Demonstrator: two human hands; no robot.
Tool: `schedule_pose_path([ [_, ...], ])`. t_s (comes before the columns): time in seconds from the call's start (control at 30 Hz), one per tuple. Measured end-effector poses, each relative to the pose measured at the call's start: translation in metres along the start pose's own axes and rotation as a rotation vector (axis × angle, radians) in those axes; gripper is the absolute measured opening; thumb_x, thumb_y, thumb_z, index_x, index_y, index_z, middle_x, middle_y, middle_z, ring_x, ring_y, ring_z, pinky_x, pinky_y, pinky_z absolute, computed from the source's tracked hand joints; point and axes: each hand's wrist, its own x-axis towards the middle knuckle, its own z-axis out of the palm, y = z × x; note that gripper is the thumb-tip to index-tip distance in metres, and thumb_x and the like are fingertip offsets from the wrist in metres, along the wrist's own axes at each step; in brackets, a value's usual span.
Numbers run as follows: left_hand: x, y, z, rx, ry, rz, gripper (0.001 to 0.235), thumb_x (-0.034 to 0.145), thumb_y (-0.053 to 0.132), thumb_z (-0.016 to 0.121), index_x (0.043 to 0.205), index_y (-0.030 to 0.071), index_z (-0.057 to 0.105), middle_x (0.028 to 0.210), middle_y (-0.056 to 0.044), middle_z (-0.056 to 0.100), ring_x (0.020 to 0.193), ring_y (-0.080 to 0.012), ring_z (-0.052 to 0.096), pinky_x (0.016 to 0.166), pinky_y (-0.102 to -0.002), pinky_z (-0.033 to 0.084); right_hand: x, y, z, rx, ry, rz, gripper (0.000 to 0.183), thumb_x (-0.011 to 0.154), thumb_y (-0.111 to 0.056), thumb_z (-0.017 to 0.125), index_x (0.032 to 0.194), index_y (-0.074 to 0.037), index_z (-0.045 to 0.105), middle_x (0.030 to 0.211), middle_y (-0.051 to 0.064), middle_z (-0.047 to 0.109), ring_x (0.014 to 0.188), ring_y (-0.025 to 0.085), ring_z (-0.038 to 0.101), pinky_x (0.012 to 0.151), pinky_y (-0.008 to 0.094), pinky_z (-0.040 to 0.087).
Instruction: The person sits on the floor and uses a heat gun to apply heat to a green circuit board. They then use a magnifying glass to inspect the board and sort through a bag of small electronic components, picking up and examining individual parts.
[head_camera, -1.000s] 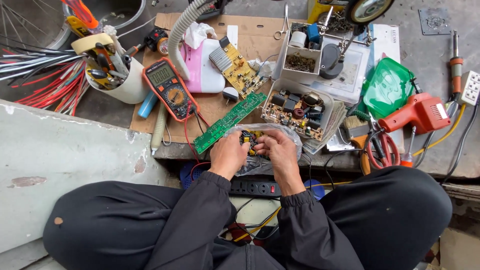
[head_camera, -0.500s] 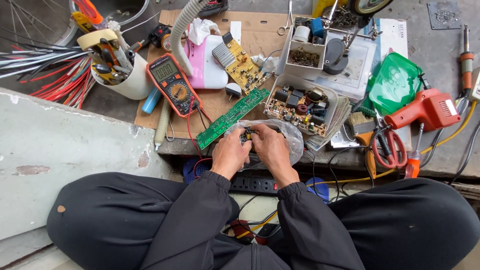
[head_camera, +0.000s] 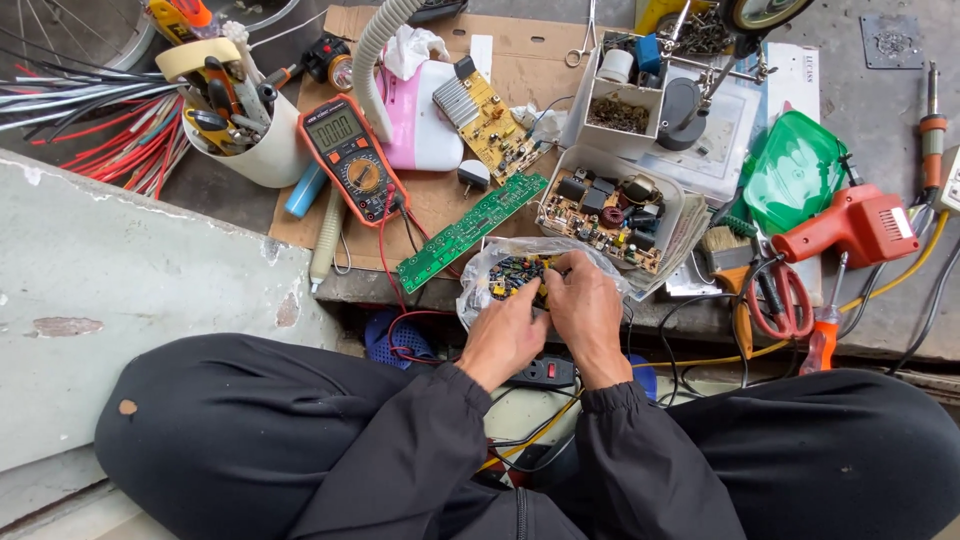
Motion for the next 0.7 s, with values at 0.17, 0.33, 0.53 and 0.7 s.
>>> schedule_pose_path([
  [0.17,-0.052,0.038,-0.044,0.051,0.602,0.106,0.040,0.109,0.016,0.067,0.147,0.005,0.067,0.086,-0.022,0.075,0.090,-0.0428,0.078,0.083,-0.054,0.062,0.000,0.004,-0.002,-0.012,0.005,-0.023,0.026,0.101,-0.032,0.075,0.119,-0.013,0.078,0.090,0.017,0.082,0.102,0.049,0.079,0.089,0.064,0.059],
  [0.33,-0.023,-0.007,-0.045,0.102,0.501,-0.168,0.072,0.099,0.033,0.084,0.158,0.002,0.056,0.136,-0.028,0.067,0.130,-0.0464,0.069,0.102,-0.061,0.060,-0.008,-0.005,-0.011,-0.052,0.007,-0.027,0.032,0.101,-0.027,0.075,0.129,-0.013,0.074,0.093,0.018,0.082,0.103,0.046,0.081,0.093,0.063,0.060],
  [0.53,0.008,-0.051,-0.024,0.064,0.576,-0.314,0.029,0.100,0.057,0.072,0.104,0.029,0.078,0.101,0.003,0.085,0.109,-0.0370,0.079,0.094,-0.054,0.061,-0.009,0.006,-0.013,0.019,0.014,-0.019,0.024,0.105,-0.028,0.069,0.122,-0.015,0.079,0.092,0.019,0.081,0.104,0.052,0.078,0.092,0.065,0.058],
  [0.7,0.007,-0.043,-0.024,-0.237,0.631,-0.068,0.030,0.101,0.042,0.078,0.100,0.013,0.076,0.091,-0.016,0.082,0.101,-0.0413,0.079,0.088,-0.054,0.059,-0.011,0.007,-0.010,0.064,-0.008,0.005,0.028,0.106,-0.026,0.066,0.128,-0.014,0.079,0.096,0.021,0.081,0.107,0.054,0.077,0.094,0.065,0.058],
])
